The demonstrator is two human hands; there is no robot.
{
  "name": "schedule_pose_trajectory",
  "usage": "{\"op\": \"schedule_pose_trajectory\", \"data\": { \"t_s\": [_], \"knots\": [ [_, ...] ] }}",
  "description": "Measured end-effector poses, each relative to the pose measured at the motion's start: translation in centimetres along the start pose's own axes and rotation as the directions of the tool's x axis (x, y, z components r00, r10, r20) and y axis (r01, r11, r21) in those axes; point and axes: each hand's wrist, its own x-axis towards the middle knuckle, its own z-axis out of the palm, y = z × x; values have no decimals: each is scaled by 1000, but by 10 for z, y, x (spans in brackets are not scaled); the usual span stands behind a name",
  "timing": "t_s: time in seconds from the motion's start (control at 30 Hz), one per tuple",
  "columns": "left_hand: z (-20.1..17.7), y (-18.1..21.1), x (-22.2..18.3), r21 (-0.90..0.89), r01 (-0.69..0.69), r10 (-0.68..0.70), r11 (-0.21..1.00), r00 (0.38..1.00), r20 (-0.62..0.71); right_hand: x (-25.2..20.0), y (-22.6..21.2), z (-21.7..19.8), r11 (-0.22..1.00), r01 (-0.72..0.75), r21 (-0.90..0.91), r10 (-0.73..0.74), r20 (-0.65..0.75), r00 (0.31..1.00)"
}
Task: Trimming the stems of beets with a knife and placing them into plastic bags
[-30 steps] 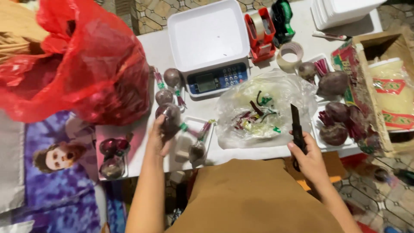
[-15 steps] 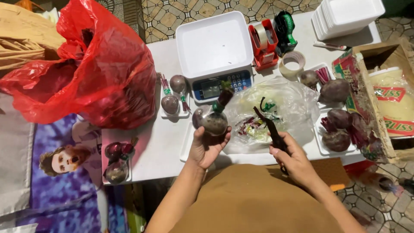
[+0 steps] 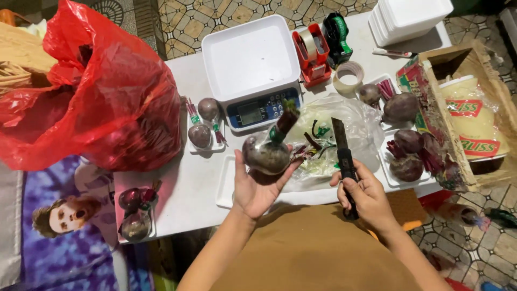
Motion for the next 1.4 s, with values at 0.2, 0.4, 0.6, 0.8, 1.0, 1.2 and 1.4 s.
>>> {"op": "schedule_pose_trajectory", "data": {
  "t_s": [0.2,0.4,0.6,0.8,1.0,1.2,1.4],
  "knots": [
    [-11,-15,0,90,5,-2,996,999,-35,-2,-5,1,1000,-23,19,23,-19,1000],
    [-12,-22,-18,168,9,12,986,993,-119,2,-34,14,988,-152,23,152,-45,987],
    [-8,-28,-24,188,82,-58,979,990,-129,-3,-42,14,897,-326,299,337,17,941],
    [30,-27,-40,513,33,-62,858,997,39,-5,-47,12,853,-307,421,339,0,941],
    [26,-26,-47,801,-35,-55,598,995,85,2,-64,15,984,-178,-30,180,89,980],
    [31,-32,-50,933,-81,28,349,997,76,5,-57,22,957,-261,128,243,140,960],
    [43,-45,-43,959,-216,446,-184,851,278,12,-31,45,914,-354,-199,341,-99,935]
  ]
}}
